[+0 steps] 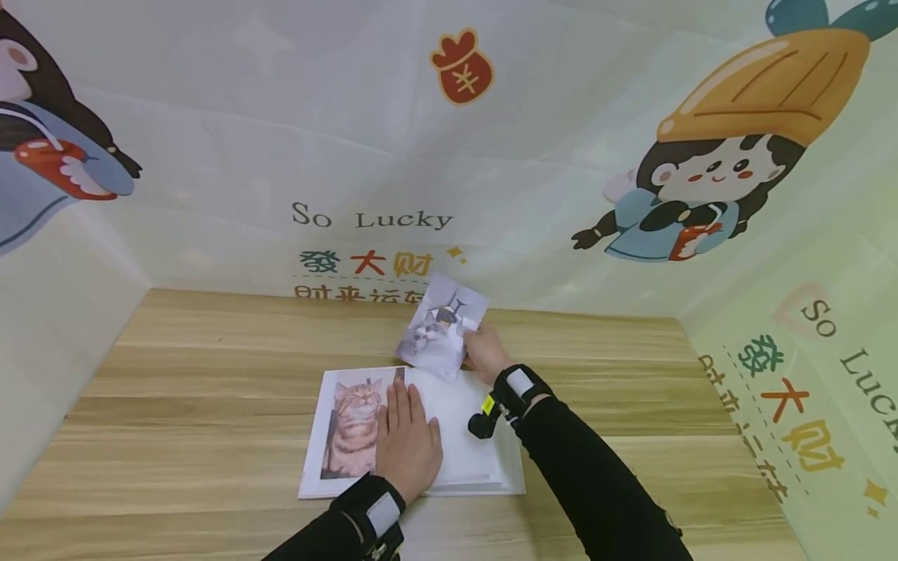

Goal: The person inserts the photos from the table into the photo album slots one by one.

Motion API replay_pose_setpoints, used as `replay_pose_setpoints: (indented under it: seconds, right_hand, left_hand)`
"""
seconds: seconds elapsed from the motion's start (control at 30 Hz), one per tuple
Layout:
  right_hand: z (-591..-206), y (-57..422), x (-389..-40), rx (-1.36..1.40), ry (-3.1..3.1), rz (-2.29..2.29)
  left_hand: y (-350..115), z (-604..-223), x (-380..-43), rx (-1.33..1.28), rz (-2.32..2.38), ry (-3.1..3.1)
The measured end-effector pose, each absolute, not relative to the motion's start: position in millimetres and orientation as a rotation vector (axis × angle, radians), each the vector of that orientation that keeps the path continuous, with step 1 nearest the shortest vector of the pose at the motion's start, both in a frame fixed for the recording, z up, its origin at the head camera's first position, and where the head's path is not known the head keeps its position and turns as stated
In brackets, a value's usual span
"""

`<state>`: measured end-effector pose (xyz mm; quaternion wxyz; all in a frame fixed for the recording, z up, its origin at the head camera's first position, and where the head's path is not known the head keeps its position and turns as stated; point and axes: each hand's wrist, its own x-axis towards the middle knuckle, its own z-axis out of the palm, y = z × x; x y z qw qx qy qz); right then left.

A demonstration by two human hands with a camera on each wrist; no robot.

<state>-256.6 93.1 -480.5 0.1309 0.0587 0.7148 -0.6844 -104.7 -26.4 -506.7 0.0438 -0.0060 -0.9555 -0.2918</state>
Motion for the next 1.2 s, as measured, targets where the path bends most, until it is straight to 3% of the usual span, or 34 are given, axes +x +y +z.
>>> replay_pose_setpoints:
  seconds: [0.3, 1.2]
  right_hand:
    - [-475, 108, -260, 0.006, 2.667, -1.59]
    - [-474, 102, -253, -0.362, 3.041, -1.149]
  left_hand:
    - [-27, -511, -107, -0.02, -0.878, -2.913]
    - [-27, -511, -105, -0.017, -0.941, -2.928]
